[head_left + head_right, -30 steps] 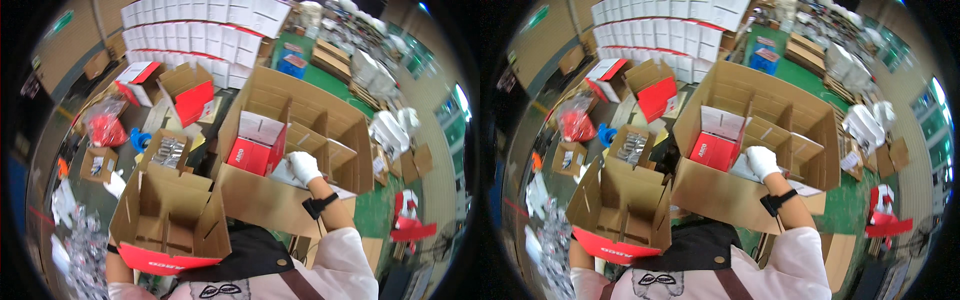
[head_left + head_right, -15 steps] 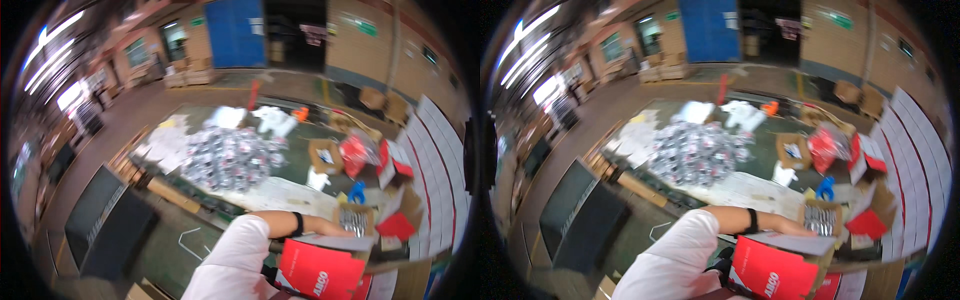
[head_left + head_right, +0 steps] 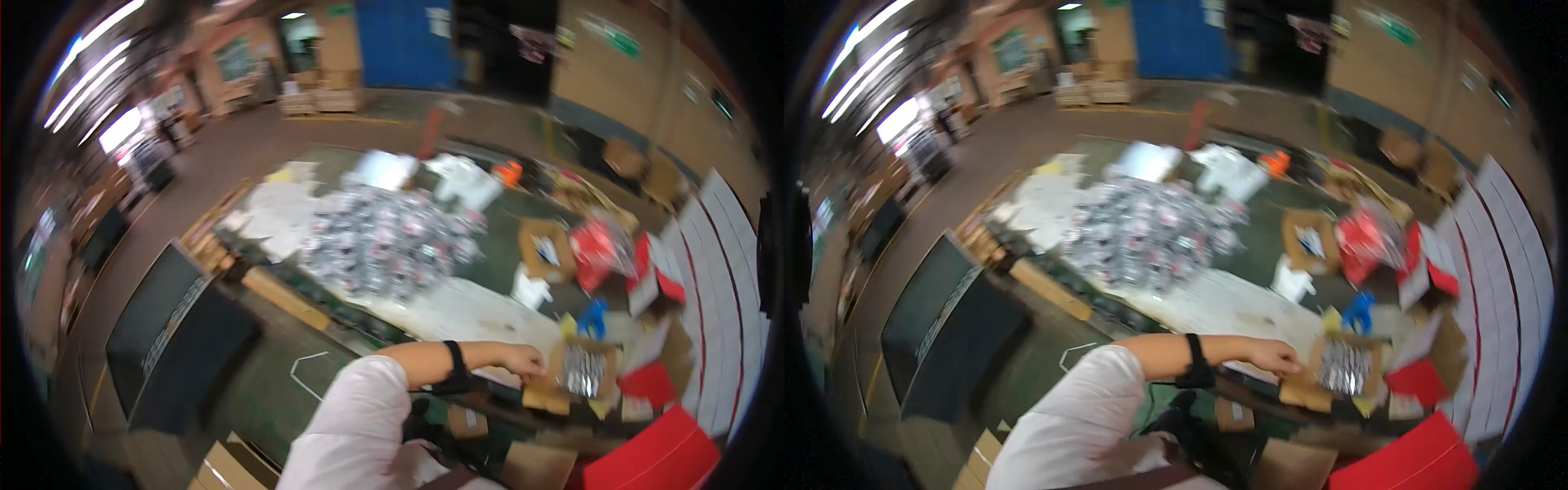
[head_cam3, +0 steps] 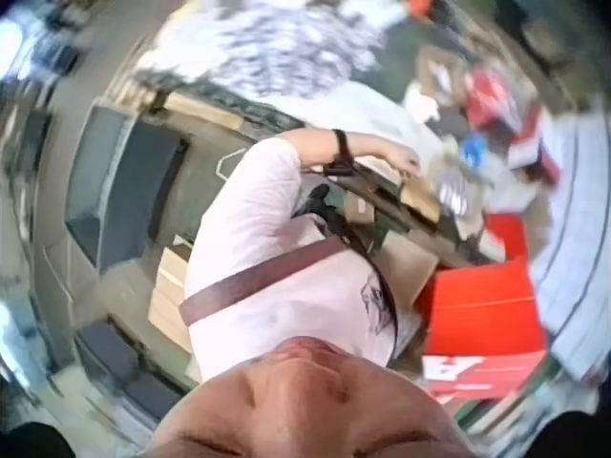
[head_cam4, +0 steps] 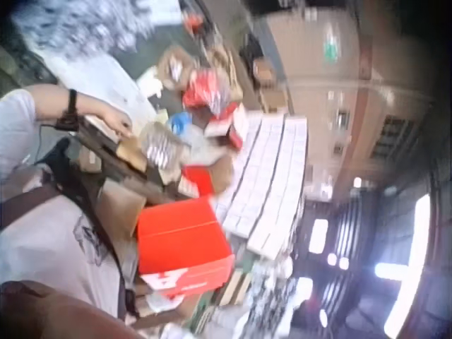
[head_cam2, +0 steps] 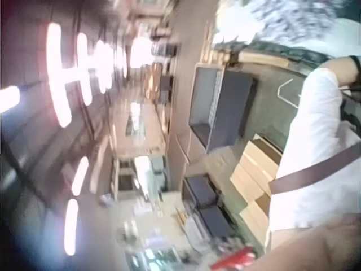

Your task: The person packs small plastic-wrapped items into a large cardboard box with internal dividers. They place the items into the compartments and then insert red and white cardboard dividers to separate the sections. The person continues to fill the box with more wrapped items and dividers.

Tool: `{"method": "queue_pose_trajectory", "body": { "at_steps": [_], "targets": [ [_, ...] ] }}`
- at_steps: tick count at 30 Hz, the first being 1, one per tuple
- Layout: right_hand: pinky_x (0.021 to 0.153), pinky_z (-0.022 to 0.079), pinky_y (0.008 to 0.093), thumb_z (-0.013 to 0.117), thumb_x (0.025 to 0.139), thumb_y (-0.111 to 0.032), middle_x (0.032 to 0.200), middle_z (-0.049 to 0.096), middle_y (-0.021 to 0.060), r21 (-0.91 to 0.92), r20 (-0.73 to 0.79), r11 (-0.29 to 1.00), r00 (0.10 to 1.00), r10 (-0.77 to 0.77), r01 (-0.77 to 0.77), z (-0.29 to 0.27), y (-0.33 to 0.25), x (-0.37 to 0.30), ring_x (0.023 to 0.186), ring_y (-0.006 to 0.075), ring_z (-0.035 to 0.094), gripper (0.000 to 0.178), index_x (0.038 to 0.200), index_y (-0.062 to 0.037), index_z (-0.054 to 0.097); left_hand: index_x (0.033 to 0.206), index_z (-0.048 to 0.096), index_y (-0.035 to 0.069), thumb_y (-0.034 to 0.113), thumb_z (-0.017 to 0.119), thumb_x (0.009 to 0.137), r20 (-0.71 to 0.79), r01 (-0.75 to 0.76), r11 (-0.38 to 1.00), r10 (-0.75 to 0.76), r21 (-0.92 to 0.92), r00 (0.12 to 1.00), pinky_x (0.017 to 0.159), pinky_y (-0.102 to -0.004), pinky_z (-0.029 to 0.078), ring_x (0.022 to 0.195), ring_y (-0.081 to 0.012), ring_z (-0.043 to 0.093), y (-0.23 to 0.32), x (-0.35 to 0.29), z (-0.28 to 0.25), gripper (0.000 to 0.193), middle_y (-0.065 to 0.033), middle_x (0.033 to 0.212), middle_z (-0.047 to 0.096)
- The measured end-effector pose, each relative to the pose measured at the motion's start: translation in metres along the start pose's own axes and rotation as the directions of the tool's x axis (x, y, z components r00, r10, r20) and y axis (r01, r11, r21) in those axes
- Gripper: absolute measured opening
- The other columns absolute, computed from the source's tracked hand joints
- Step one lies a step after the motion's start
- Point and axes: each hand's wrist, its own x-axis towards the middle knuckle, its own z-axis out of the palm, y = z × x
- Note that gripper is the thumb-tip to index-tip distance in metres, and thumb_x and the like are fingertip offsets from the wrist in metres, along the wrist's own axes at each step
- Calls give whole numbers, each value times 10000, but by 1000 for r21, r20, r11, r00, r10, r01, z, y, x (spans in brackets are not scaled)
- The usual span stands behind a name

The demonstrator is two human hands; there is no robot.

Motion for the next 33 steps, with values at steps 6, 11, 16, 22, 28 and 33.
{"method": "queue_pose_trajectory", "body": {
  "at_steps": [6,11,16,22,28,33],
  "targets": [
    [586,378,276,575,911,-234,824,591,35,302,-379,900,827,415,-313,-27,-15,-27,677,130,504,254,1000,0,612,1261,517,0,324,549,959,336,14,981,52,-191,940,865,-294,486,1000,-145,590,18,1,59,444,-89,1109,624],
    [458,414,234,554,907,-263,663,597,16,-21,-273,877,846,458,-481,-2,-82,4,521,75,522,319,876,39,653,1257,524,29,300,528,972,418,207,969,-133,-136,899,823,-255,465,994,-124,589,29,7,79,394,-62,1104,629],
    [435,484,238,560,925,-304,730,644,44,213,-272,905,867,417,-368,33,-91,21,540,101,579,322,945,3,654,1237,524,-9,291,538,967,446,185,973,-104,-141,889,856,-268,474,995,-141,608,34,16,85,403,-94,1103,635],
    [396,498,250,580,918,-310,789,676,71,226,-294,868,818,494,-442,30,-51,-27,542,133,626,332,1018,1,640,1247,525,20,279,510,978,410,191,965,-103,-181,906,838,-263,461,1011,-142,597,24,0,59,373,-82,1116,630],
    [612,484,338,534,861,-298,698,650,145,-226,-337,758,779,529,-612,57,-55,6,628,186,614,387,854,69,655,1232,528,18,272,515,977,357,297,927,-204,-231,912,825,-268,474,1003,-147,609,9,-16,32,360,-84,1090,647],
    [826,490,485,422,871,-350,848,639,279,-746,-250,515,894,371,-422,159,-30,70,849,429,629,447,795,7,680,1216,541,25,283,514,979,359,258,935,-160,-244,919,814,-259,469,994,-140,609,7,-7,36,352,-73,1081,647]
  ]
}}
